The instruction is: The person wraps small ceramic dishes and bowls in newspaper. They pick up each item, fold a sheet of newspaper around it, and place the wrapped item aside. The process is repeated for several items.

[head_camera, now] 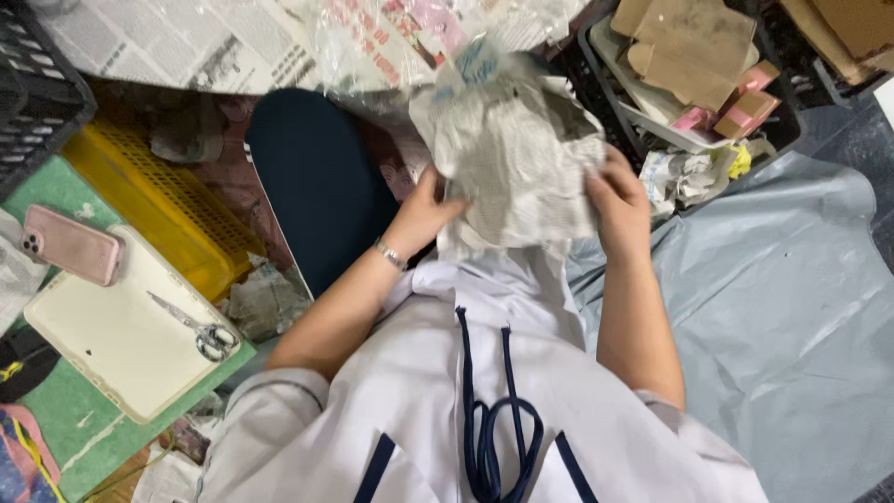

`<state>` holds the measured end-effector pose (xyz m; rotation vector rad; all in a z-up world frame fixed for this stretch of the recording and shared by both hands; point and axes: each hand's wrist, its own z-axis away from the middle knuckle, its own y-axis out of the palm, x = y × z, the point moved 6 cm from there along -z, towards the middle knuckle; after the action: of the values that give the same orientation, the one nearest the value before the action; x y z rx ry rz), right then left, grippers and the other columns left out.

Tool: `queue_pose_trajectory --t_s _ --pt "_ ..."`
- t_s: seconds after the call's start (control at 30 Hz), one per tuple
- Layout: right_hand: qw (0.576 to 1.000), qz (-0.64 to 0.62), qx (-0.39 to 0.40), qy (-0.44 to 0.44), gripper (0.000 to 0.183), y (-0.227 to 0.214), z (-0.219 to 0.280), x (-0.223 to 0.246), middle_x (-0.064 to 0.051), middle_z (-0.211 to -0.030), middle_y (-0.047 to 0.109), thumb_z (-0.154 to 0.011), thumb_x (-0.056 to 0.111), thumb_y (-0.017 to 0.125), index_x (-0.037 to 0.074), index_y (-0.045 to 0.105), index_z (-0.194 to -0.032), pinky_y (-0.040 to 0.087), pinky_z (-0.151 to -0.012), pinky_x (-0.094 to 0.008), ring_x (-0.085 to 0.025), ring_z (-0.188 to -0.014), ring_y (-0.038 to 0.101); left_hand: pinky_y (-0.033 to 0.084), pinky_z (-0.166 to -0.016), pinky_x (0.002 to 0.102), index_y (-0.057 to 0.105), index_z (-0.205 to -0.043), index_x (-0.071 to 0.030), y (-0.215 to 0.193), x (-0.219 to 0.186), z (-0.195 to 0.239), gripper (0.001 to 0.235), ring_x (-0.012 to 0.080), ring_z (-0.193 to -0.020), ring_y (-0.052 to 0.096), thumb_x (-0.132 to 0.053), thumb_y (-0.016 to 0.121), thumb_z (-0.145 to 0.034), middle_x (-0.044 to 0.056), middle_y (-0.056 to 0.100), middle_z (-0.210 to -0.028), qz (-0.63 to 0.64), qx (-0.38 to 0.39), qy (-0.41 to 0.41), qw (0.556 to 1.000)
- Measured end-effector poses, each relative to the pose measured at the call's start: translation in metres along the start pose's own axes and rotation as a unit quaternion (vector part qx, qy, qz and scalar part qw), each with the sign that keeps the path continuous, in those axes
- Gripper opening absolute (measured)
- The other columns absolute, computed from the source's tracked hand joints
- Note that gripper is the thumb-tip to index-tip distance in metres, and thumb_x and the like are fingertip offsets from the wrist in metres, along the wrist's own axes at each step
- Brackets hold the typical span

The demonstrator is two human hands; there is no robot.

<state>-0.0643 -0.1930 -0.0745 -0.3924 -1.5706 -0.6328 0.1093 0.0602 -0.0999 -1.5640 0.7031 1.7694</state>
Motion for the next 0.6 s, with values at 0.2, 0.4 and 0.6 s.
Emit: queue_pose_trajectory --t_s 0.2,0.4,0.6 --pt "0.973 -0.165 -0.141 -0.074 0.032 -0.061 0.003 0.058 -0.014 -0.125 0.065 -0.118 0.022 0.060 -0.003 0.056 -0.138 0.055 -0.097 -0.037 -0.024 -0.109 0.065 0.030 -0.115 0.050 0.041 -0.151 -0.008 0.009 -0.045 0.021 0.087 0.0465 -0.144 0.025 -0.017 0.084 -0.076 0.029 0.016 -0.162 -0.374 -0.046 -0.021 0.926" --pt "0.992 -0.054 -0.111 -0.035 0.042 -0.055 0.030 0.059 -0.016 -0.137 0.060 -0.117 0.024 0.046 -0.004 0.052 -0.148 0.049 -0.108 -0.037 -0.024 -0.122 0.060 0.026 -0.119 0.062 0.048 -0.146 -0.018 0.070 -0.069 0.015 0.068 0.0391 -0.148 0.033 -0.030 0.073 -0.084 0.020 0.037 -0.158 -0.622 0.172 0.076 0.760" --pt "0.972 0.235 0.025 0.008 0.037 0.065 0.045 0.018 -0.018 -0.144 0.058 -0.105 0.012 0.054 -0.002 0.058 -0.139 0.042 -0.115 -0.040 -0.029 -0.135 0.053 0.030 -0.120 0.055 0.048 -0.147 -0.016 0.066 -0.033 0.020 0.062 0.0354 -0.147 0.038 -0.028 0.068 -0.090 0.017 0.041 -0.157 -0.348 0.185 0.045 0.918"
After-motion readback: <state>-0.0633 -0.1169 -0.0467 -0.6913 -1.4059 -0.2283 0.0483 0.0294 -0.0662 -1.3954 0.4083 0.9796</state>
